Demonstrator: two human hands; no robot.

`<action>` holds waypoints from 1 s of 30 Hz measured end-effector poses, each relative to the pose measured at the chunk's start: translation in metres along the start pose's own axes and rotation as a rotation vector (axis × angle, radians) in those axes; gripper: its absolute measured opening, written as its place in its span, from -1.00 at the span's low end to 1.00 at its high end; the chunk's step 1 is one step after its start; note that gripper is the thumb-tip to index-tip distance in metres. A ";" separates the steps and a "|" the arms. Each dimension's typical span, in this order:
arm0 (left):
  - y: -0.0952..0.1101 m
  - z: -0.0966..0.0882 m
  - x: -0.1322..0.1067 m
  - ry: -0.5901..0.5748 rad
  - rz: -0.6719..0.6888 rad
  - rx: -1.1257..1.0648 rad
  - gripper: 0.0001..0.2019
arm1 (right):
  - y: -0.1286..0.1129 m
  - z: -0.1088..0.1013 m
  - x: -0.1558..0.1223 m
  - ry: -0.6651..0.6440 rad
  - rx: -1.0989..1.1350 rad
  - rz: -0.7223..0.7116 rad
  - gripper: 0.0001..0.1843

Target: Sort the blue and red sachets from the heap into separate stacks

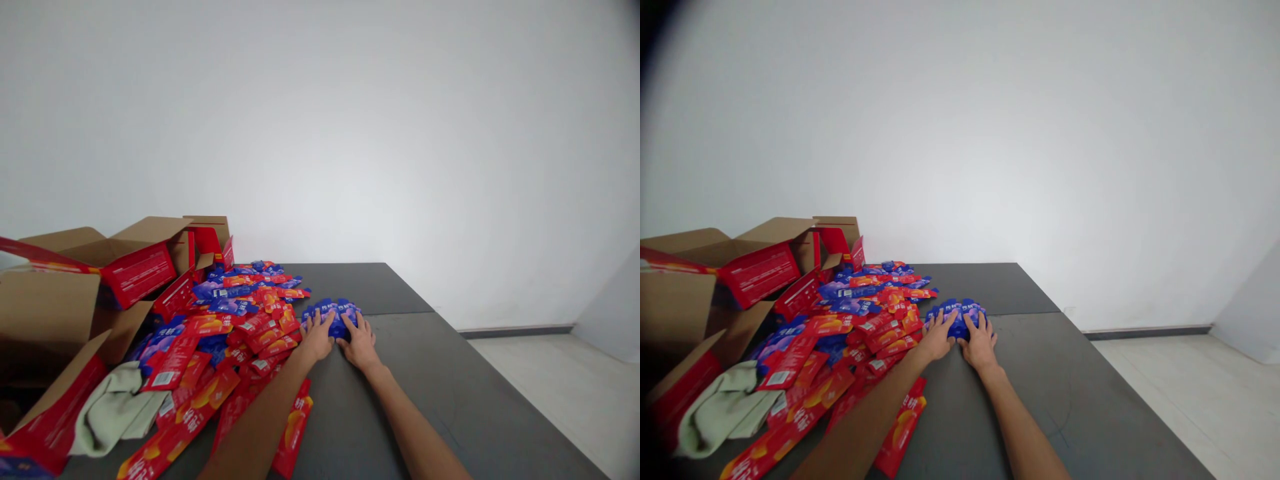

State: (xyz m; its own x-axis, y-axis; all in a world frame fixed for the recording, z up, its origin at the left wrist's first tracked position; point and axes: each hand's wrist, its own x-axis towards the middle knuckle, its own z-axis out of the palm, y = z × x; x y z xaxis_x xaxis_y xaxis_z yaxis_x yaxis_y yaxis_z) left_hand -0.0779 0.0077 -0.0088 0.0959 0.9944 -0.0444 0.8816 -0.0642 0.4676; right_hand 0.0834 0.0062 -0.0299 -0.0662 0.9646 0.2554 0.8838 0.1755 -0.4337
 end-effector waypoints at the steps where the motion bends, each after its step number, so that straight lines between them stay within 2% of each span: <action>1: 0.000 0.001 0.000 0.009 -0.001 0.002 -0.21 | 0.000 0.001 0.000 0.010 -0.003 0.001 -0.25; 16: -0.005 0.013 0.008 0.052 0.007 0.002 -0.25 | 0.000 0.003 0.006 0.049 -0.054 -0.038 -0.31; 22: 0.001 0.011 0.021 0.063 0.001 0.005 -0.27 | 0.016 0.009 0.028 0.036 -0.076 -0.100 -0.31; 30: 0.008 0.014 0.057 0.074 -0.002 0.003 -0.26 | 0.038 0.015 0.063 0.060 -0.098 -0.187 -0.35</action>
State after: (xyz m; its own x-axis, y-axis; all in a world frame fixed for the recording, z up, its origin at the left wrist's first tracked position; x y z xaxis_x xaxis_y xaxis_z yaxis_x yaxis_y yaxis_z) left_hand -0.0583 0.0625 -0.0201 0.0600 0.9980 0.0207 0.8832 -0.0628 0.4649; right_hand 0.1061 0.0771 -0.0433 -0.2084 0.9029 0.3759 0.8998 0.3277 -0.2881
